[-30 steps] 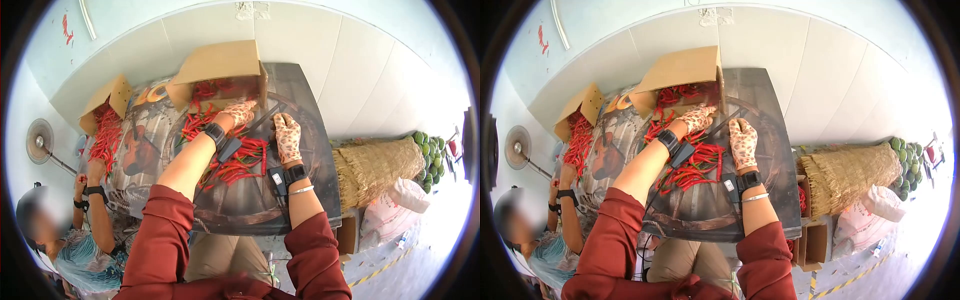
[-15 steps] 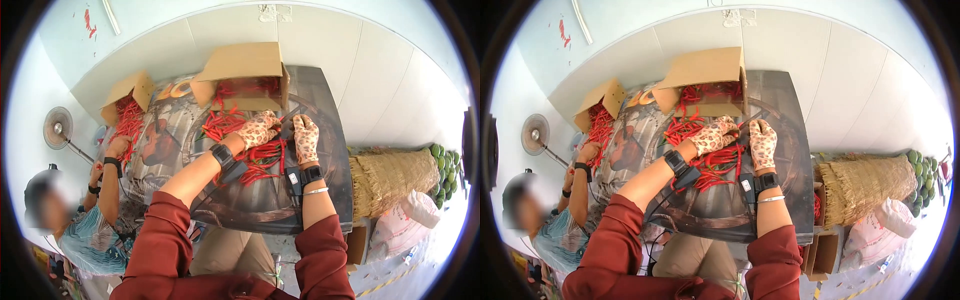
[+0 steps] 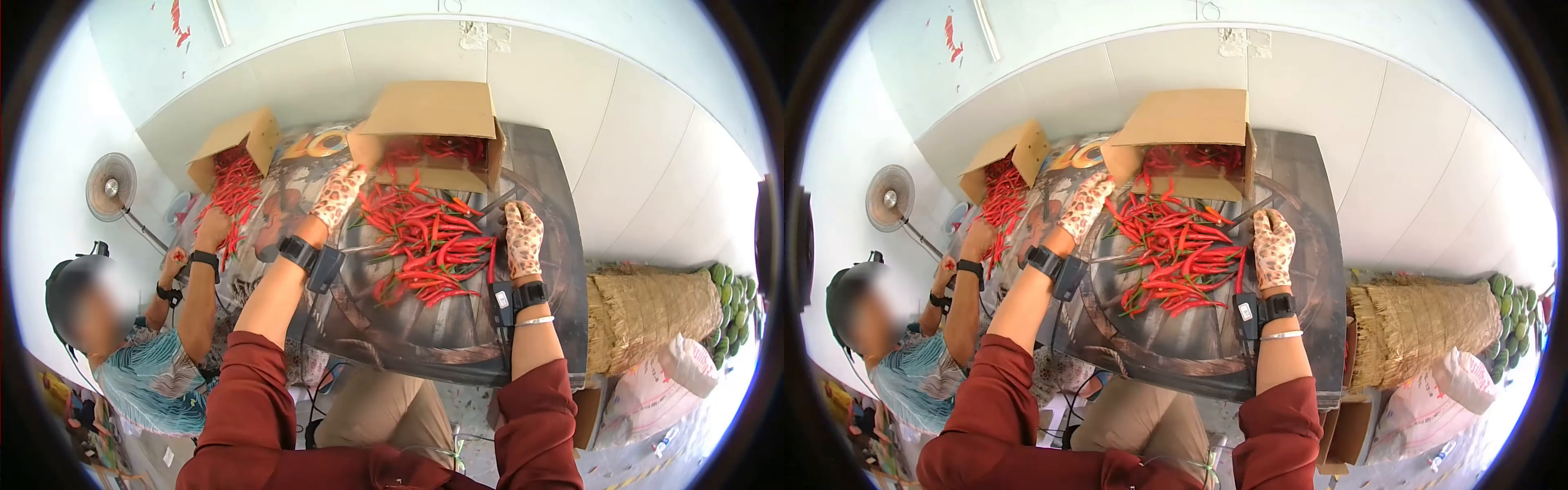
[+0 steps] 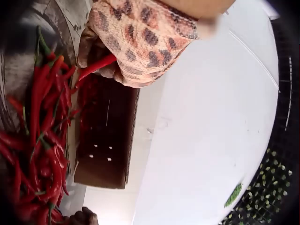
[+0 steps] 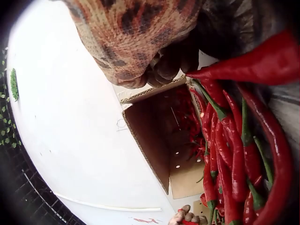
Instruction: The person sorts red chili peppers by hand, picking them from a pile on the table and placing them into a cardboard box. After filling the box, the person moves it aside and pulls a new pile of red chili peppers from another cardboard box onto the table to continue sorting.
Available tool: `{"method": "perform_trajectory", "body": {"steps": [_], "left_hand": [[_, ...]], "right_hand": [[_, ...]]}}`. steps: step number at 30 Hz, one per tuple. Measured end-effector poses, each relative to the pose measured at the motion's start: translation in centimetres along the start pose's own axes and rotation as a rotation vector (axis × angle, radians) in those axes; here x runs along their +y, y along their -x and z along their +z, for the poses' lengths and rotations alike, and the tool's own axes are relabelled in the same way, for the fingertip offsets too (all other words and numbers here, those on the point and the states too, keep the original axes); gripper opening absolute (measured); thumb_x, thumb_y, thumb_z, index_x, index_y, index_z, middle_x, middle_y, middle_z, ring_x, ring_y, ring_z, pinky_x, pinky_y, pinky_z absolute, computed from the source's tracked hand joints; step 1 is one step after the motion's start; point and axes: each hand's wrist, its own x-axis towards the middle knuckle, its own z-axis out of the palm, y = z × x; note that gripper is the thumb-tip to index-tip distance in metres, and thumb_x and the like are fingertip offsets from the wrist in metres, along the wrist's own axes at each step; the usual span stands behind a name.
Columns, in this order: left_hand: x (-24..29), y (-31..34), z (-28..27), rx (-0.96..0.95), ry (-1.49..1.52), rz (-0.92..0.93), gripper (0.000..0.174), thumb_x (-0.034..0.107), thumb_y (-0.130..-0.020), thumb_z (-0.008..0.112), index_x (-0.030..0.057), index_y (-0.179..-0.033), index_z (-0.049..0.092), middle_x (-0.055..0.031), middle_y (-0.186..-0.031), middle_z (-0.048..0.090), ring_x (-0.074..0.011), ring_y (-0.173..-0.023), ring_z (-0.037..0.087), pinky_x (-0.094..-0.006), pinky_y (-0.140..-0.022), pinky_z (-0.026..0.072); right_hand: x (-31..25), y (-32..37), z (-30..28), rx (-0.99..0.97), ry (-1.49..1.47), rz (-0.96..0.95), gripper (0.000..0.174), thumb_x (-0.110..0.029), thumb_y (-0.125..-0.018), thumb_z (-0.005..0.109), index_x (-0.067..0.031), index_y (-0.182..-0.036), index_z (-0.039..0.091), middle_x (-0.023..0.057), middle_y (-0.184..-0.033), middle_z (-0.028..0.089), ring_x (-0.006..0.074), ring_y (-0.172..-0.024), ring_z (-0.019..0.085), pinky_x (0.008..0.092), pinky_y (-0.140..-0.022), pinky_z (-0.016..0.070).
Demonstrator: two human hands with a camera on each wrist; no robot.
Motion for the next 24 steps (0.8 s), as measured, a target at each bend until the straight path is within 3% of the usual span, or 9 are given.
{"method": "perform_trajectory", "body": {"steps": [5,9,11,12,13,15,16,19,24], "left_hand": [[1.1,0.1,-1.2,-0.272,0.117,-0.65,0.028,0.018,-0.091,0.05,0.0022,-0.113,0.058,-0.0104,-0.098,0.063,-0.0206,-0.09,0.059,-0.0276,-0.07,0.0483],[-1.3,-0.8,0.8,-0.576,-0.076,-0.484,0.036,0.019,-0.096,0.035,0.0104,-0.128,0.051,-0.0104,-0.117,0.058,-0.0178,-0.1,0.056,-0.0278,-0.086,0.0452],[-5.0,-2.1,3.0,-0.724,-0.532,-0.101,0.035,0.018,-0.097,0.035,0.0105,-0.126,0.053,-0.0109,-0.118,0.057,-0.0168,-0.1,0.056,-0.0291,-0.083,0.0457],[-10.3,-3.8,6.2,-0.869,-1.089,0.318,0.028,0.019,-0.091,0.045,0.0112,-0.112,0.061,-0.0165,-0.111,0.06,-0.0317,-0.1,0.059,-0.0371,-0.084,0.048],[-7.5,-3.5,5.7,-0.871,-1.084,0.312,0.028,0.019,-0.091,0.045,0.0112,-0.112,0.061,-0.0165,-0.111,0.06,-0.0317,-0.1,0.059,-0.0371,-0.084,0.048],[1.3,-2.9,3.1,-0.739,-0.543,-0.536,0.026,0.023,-0.096,0.041,0.0096,-0.108,0.059,-0.005,-0.107,0.06,-0.0134,-0.097,0.056,-0.0291,-0.077,0.0455],[-2.2,-3.1,3.6,-0.84,-0.668,-0.217,0.029,0.024,-0.09,0.045,0.0089,-0.109,0.061,-0.0171,-0.11,0.059,-0.0286,-0.102,0.059,-0.0361,-0.084,0.048],[-1.8,-2.7,4.1,-0.848,-0.99,-0.016,0.037,0.035,-0.087,0.049,0.0068,-0.109,0.06,-0.018,-0.106,0.06,-0.0291,-0.101,0.059,-0.0357,-0.084,0.0479],[-2.4,-1.0,3.4,-0.336,-0.31,-0.49,0.036,0.034,-0.082,0.055,0.0036,-0.099,0.062,-0.0216,-0.106,0.058,-0.0311,-0.102,0.056,-0.0366,-0.083,0.0446]], "right_hand": [[0.2,-0.1,0.2,-0.026,-0.036,0.042,0.018,-0.017,-0.088,0.058,-0.0004,-0.091,0.065,0.001,-0.069,0.058,0.007,-0.055,0.047,0.0238,-0.051,0.0388],[1.2,-0.5,-0.2,-0.042,0.052,-0.016,0.019,-0.017,-0.088,0.057,0.0004,-0.091,0.064,0.0016,-0.073,0.06,0.0087,-0.062,0.049,0.0244,-0.057,0.0411],[1.3,-0.5,-0.1,-0.041,0.053,0.014,0.019,-0.017,-0.088,0.057,0.001,-0.091,0.064,0.0019,-0.073,0.06,0.0096,-0.064,0.05,0.0253,-0.059,0.0419],[1.4,-0.6,-0.1,-0.053,0.049,0.011,0.019,-0.017,-0.089,0.057,0.0,-0.092,0.064,0.0012,-0.072,0.059,0.0082,-0.062,0.049,0.0241,-0.057,0.0408],[1.2,-0.4,0.0,-0.058,0.054,0.013,0.019,-0.017,-0.089,0.057,0.0,-0.092,0.064,0.0012,-0.072,0.059,0.0082,-0.062,0.049,0.0241,-0.057,0.0408],[0.2,-0.1,0.0,-0.088,-0.009,0.072,0.018,-0.017,-0.089,0.057,-0.0007,-0.092,0.064,0.0,-0.07,0.058,0.0066,-0.058,0.047,0.0225,-0.053,0.0391],[0.3,-0.1,0.1,-0.087,-0.005,0.071,0.018,-0.017,-0.089,0.057,-0.0007,-0.092,0.064,0.0,-0.07,0.058,0.0066,-0.058,0.047,0.0225,-0.053,0.0391],[0.2,0.0,0.2,-0.081,-0.048,0.052,0.017,-0.016,-0.089,0.057,-0.0009,-0.093,0.064,-0.0013,-0.069,0.056,0.0055,-0.055,0.045,0.0215,-0.051,0.0375],[0.7,-0.2,0.1,-0.069,-0.033,0.077,0.017,-0.016,-0.088,0.058,-0.0008,-0.094,0.064,-0.001,-0.069,0.057,0.0057,-0.056,0.046,0.0221,-0.05,0.0384]]}}
